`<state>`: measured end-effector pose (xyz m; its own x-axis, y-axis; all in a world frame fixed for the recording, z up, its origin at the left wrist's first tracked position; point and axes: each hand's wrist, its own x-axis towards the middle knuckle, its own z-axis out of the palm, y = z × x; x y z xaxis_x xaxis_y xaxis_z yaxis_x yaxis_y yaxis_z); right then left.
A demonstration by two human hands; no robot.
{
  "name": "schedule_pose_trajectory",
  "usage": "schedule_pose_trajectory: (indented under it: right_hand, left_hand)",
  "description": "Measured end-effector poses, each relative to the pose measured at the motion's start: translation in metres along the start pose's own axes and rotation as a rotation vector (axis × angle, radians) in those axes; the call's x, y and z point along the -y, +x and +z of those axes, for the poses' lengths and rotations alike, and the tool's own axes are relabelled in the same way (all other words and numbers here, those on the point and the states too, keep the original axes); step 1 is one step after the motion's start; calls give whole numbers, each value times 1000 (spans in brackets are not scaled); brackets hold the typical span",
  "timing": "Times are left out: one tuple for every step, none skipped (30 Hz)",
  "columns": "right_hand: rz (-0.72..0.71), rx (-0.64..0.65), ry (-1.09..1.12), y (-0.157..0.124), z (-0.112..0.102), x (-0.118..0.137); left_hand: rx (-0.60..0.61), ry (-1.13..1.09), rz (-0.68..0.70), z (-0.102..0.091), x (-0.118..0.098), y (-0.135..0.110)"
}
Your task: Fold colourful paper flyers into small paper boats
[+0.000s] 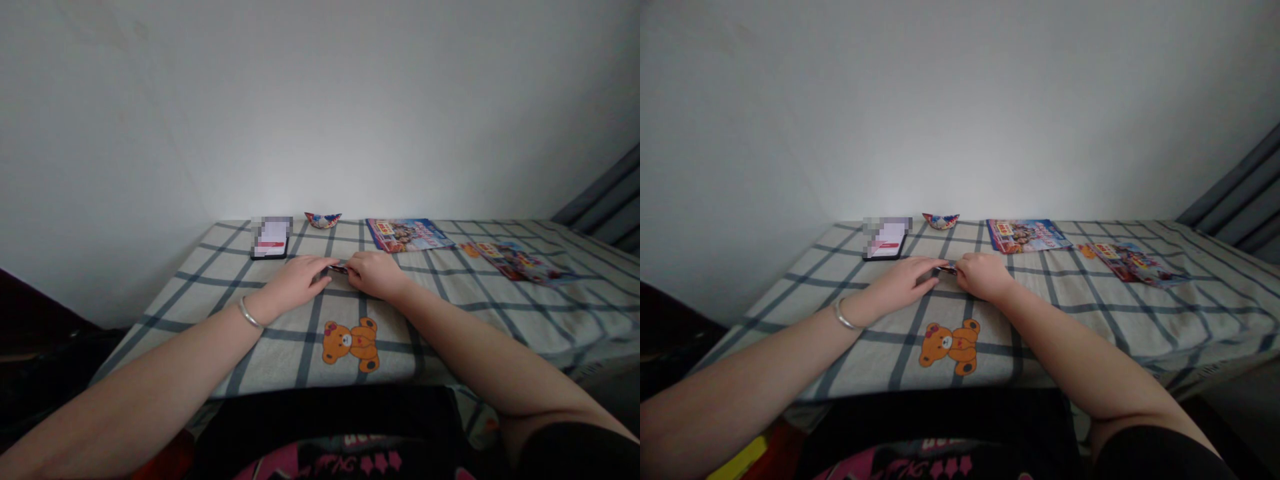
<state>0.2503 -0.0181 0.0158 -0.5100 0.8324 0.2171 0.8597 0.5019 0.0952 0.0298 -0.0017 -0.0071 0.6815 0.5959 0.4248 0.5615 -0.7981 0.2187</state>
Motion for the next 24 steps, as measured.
schedule_pose_trajectory:
  right_hand:
    - [21,-4,9,0,0,0]
    - [40,-8,21,0,1,-1]
    - [55,-12,34,1,1,-1]
    - [66,-18,52,1,2,-2]
    - [77,-27,75,1,2,-3]
    - [85,-37,103,1,3,-4]
    - [97,-44,133,1,3,-4]
    - [110,-49,166,1,3,-5]
    - [124,-51,199,1,4,-5]
    - [137,-50,230,1,4,-5]
    - [149,-49,255,1,5,-5]
    - [159,-50,277,0,5,-4]
    - [168,-52,293,0,6,-4]
    - [177,-53,305,0,6,-4]
    - [184,-52,314,0,7,-4]
    - [188,-52,320,0,7,-3]
    - [188,-52,327,0,8,-3]
    - [184,-53,335,0,8,-3]
    - [176,-54,345,0,8,-3]
    - [166,-54,358,0,9,-3]
    - [156,-51,371,0,9,-3]
    - [150,-46,383,0,8,-3]
    - [147,-40,392,0,8,-3]
    - [147,-34,398,0,8,-3]
  left_hand:
    - [-2,-1,9,0,-1,-1]
    - [3,3,26,-1,-2,-1]
    - [12,12,46,-1,-3,-2]
    - [23,28,67,-1,-4,-3]
    - [36,49,86,-1,-4,-3]
    - [45,74,100,0,-5,-4]
    - [51,100,109,0,-4,-4]
    - [55,122,111,1,-4,-4]
    - [61,138,109,2,-4,-5]
    - [69,146,104,3,-3,-5]
    - [72,150,98,3,-3,-5]
    - [74,150,93,3,-3,-5]
    - [74,150,89,4,-3,-5]
    - [73,151,87,4,-3,-5]
    - [73,156,86,3,-3,-5]
    - [74,164,85,3,-3,-5]
    - [77,174,82,2,-4,-5]
    - [83,184,79,2,-4,-4]
    - [89,192,77,1,-4,-4]
    - [95,196,76,0,-5,-4]
    - [97,197,77,0,-5,-4]
    - [96,193,77,-1,-6,-4]
    - [92,185,77,-1,-6,-4]
    - [85,175,77,-1,-6,-4]
